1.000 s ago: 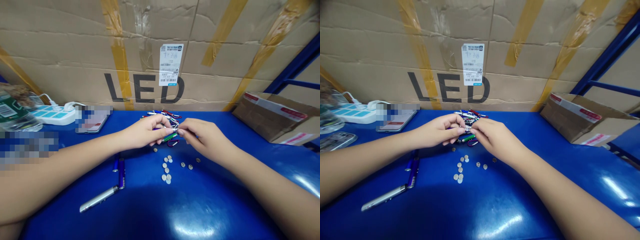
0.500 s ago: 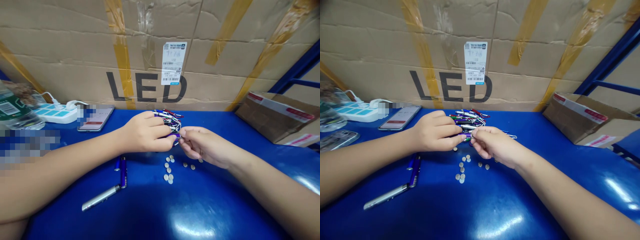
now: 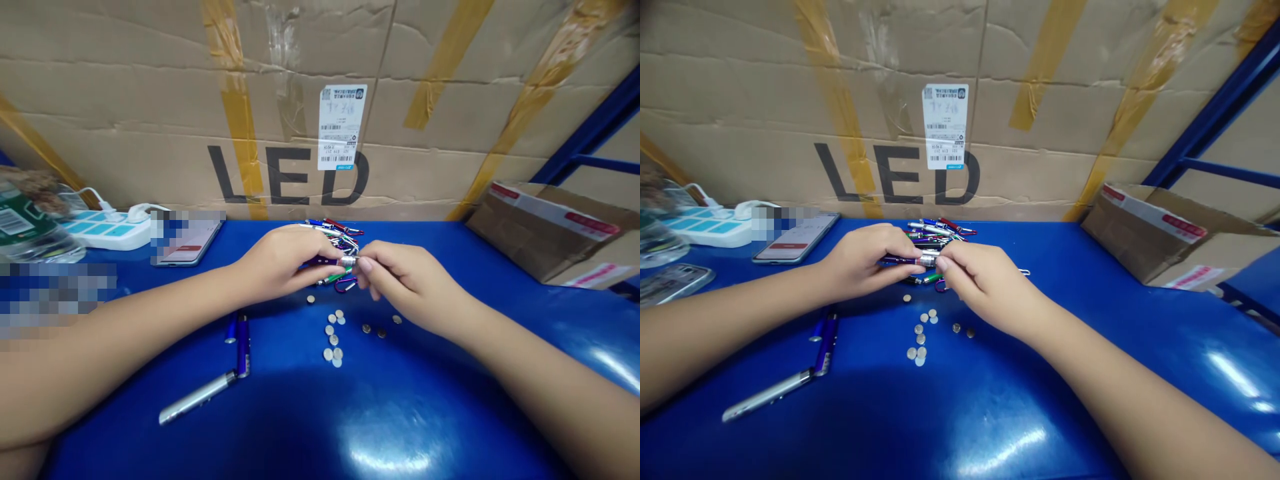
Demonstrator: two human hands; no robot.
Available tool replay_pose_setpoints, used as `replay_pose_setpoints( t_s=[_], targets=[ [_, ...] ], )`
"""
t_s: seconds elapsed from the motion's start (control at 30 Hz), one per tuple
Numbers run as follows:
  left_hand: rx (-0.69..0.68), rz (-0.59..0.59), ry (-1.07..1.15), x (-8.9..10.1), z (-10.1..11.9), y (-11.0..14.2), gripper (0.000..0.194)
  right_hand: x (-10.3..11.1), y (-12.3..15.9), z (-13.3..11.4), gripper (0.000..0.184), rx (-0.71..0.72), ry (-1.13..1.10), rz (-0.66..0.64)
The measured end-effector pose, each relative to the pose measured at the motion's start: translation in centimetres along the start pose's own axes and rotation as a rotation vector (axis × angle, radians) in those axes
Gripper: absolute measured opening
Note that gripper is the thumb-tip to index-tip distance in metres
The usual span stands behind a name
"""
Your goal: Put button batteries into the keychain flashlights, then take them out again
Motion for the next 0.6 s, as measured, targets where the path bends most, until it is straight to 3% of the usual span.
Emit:
replay_pose_setpoints(
  t_s=[0.13,0.2,0.33,0.4,0.47,0.6],
  targets=[
    [-0.097,-0.036,-0.083,-0.3,0.6,0.0,0.020,-2.3,0.3,1.5,0.035,-0.257,-0.335,-0.240],
    [-0.103,-0.012,-0.066,-0.2,0.6,0.0,0.016,-2.0,0.2,1.1,0.036,-0.173,-0.236,-0.206],
    [-0.072,0.065,-0.002,0.2,0.5,0.1,0.013,-0.4,0.3,-0.6,0.030,0.150,0.137,-0.012],
    [-0.078,0.080,-0.001,0.3,0.6,0.0,0.013,-0.3,0.4,-0.9,0.032,0.191,0.171,-0.008],
    [-0.099,0.065,-0.031,0.3,0.8,0.0,0.014,-0.6,0.4,-0.6,0.038,0.113,0.055,-0.066],
    [-0.191,0.025,-0.167,0.3,1.5,-0.2,0.020,-2.6,0.6,0.9,0.045,-0.207,-0.392,-0.308]
  ],
)
Point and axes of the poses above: each hand's wrist, its own y-axis away from the middle knuckle, its own x-axis out of the back of the hand, z = x × y, the point moved 8 cm from there along -y, towards the middle knuckle, and after that the axes turned 12 degrees about -x, right-handed, at the moved point
